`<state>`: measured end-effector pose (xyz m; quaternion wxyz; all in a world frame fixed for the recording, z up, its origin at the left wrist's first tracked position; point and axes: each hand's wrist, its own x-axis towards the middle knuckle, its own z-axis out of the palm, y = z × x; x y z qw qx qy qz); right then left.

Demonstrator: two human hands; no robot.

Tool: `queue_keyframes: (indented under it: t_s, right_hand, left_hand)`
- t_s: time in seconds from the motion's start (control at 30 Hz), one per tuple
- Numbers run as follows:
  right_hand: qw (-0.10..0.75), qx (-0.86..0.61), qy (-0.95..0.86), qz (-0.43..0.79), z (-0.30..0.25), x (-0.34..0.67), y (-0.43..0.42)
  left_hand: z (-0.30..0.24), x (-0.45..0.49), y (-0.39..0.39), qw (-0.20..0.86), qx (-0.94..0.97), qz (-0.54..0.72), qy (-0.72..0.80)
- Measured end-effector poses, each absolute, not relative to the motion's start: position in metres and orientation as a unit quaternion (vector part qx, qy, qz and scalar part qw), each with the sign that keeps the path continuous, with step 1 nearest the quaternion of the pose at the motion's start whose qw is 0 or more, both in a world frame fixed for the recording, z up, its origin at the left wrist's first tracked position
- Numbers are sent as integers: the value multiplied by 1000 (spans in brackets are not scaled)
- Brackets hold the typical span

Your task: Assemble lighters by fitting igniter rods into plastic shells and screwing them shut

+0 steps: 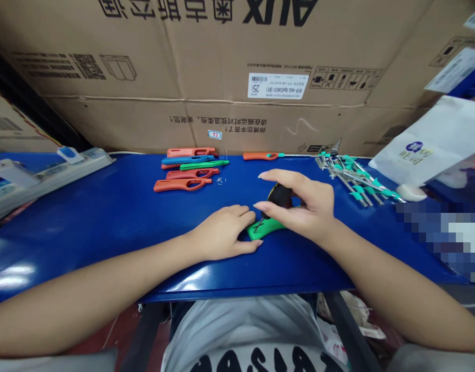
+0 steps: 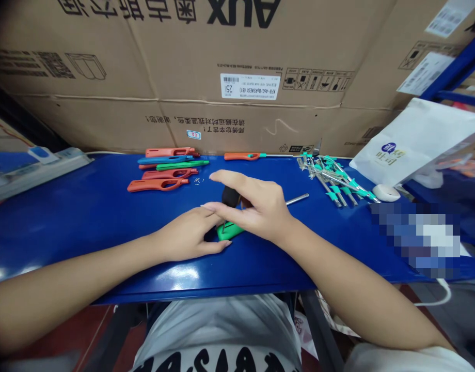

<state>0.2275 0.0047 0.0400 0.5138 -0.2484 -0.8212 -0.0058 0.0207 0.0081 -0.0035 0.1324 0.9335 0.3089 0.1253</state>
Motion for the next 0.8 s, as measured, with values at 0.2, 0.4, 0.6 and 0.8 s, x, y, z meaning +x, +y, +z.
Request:
queue_keyframes:
  t_s: [0.2,0.4,0.6,0.8]
  right_hand:
    - [456,-232,-839,188,37,228,6]
    - [510,-216,-833,-21,39,230,5]
    - [499,-212,-835,90,35,226,8]
    - [484,-159,-860,-12,38,230,9]
  left_hand:
    - [-3,20,8,122,936,126,307]
    - [-5,20,8,126,935,127,308]
    - [-4,20,8,124,935,128,308]
    - [-6,20,9,119,936,132,304]
